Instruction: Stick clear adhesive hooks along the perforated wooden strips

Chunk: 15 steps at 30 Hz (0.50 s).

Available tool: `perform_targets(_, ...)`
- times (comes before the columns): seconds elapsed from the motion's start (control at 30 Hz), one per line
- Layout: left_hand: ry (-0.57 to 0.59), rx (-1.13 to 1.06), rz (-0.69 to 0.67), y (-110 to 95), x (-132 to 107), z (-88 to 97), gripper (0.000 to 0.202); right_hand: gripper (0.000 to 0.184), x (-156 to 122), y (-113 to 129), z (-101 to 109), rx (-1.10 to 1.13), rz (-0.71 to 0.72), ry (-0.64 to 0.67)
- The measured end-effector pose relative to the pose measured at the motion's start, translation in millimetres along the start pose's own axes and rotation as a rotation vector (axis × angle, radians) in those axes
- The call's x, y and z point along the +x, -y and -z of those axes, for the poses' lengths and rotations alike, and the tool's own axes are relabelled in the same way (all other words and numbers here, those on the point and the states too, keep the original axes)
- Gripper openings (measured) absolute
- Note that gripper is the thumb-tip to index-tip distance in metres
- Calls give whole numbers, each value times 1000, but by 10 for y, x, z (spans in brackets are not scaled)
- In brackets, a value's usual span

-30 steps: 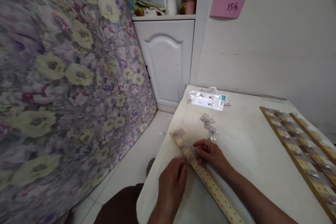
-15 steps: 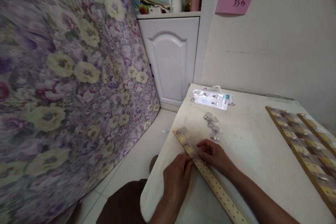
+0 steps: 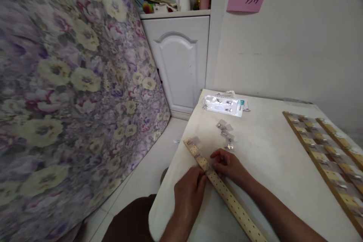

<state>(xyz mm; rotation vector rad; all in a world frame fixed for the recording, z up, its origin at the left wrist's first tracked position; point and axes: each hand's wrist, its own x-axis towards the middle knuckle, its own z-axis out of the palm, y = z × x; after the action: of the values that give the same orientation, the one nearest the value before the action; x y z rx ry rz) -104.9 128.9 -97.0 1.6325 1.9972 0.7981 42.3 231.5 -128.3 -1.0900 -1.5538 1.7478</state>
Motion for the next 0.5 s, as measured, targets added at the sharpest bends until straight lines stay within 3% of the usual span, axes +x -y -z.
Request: perform_targets(0.5, 11, 33, -11, -28, 3, -4, 17, 18, -8, 3, 5, -12, 13, -27)
